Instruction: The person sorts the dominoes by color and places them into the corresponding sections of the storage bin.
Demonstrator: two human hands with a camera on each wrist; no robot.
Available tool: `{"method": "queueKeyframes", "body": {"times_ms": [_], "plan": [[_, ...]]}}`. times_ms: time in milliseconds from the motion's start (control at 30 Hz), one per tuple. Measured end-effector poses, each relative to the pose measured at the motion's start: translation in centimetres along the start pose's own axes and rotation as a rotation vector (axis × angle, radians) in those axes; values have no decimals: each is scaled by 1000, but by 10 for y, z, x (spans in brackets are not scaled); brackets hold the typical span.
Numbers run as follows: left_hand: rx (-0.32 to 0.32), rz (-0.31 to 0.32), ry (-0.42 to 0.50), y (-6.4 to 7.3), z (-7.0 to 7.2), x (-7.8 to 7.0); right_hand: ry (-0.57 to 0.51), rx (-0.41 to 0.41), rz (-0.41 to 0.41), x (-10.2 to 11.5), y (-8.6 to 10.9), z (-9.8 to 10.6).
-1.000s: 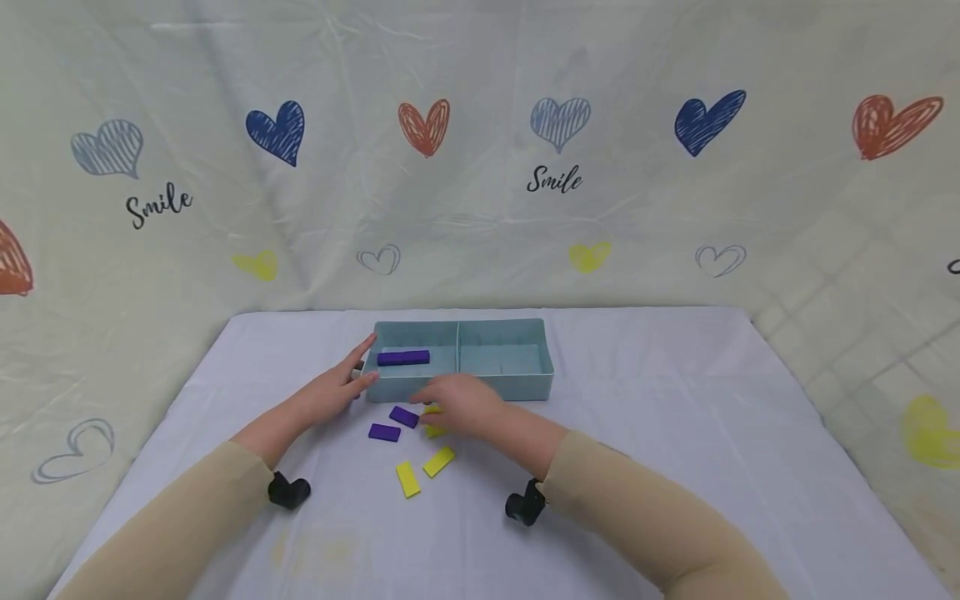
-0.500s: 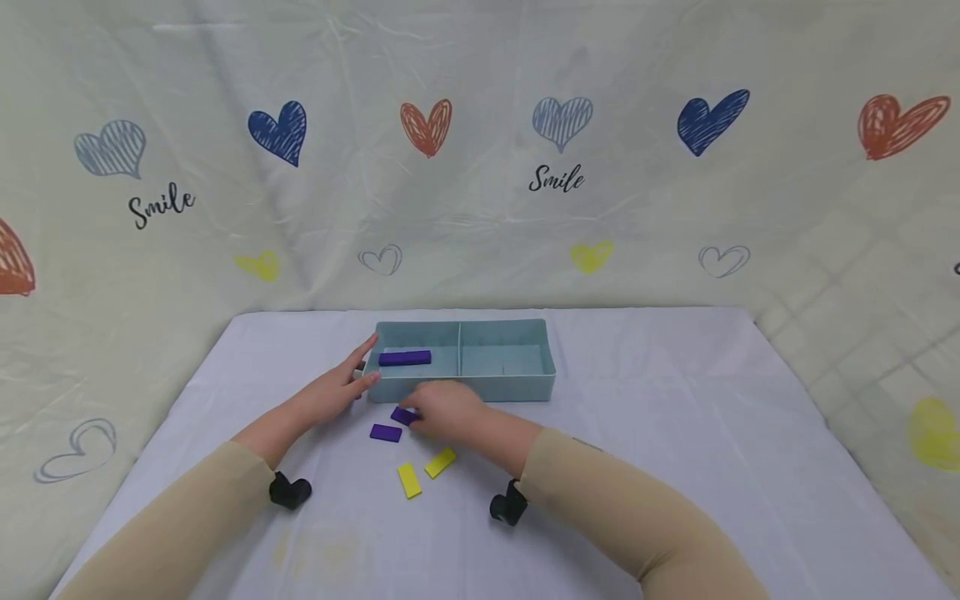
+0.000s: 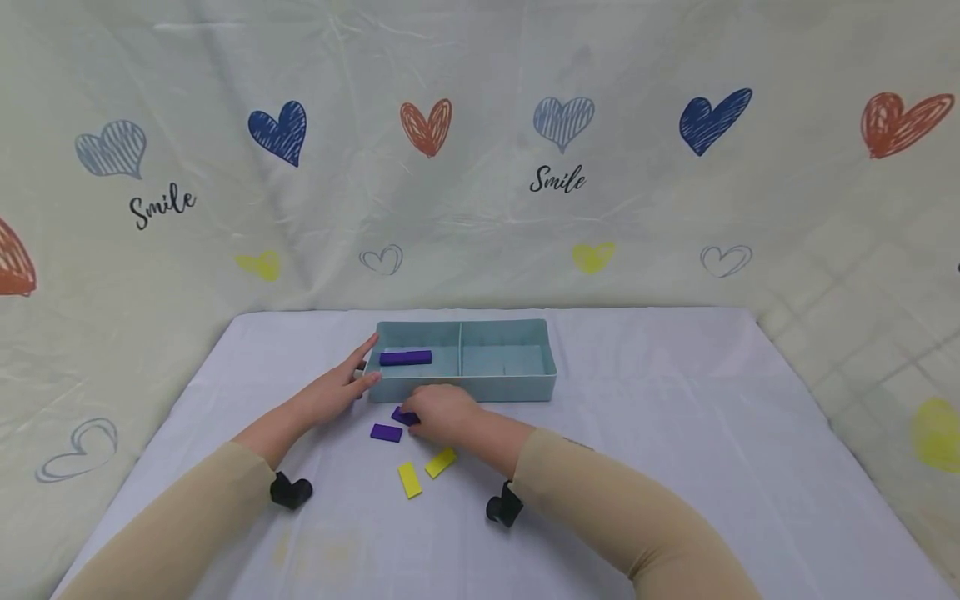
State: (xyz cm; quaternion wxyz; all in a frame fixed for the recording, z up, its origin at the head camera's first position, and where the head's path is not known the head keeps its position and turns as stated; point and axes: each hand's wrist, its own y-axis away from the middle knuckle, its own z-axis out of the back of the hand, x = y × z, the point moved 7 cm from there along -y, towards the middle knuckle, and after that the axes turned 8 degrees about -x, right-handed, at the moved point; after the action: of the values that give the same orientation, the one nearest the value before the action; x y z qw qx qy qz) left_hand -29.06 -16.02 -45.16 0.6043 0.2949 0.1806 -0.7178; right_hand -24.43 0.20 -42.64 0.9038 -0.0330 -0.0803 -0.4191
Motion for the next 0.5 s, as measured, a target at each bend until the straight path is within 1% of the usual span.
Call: {"method": "queueKeyframes", "body": {"times_ms": [267,367,500], "plan": [[-13,32,0,4,3,1,-7,-18,25,0,-2,-5],[-10,15,0,2,1,0,-18,-24,14,-2,1,-2],[-14,13,-2,-1,-1,-1,-38,-42,8,-5,5,8]]}}
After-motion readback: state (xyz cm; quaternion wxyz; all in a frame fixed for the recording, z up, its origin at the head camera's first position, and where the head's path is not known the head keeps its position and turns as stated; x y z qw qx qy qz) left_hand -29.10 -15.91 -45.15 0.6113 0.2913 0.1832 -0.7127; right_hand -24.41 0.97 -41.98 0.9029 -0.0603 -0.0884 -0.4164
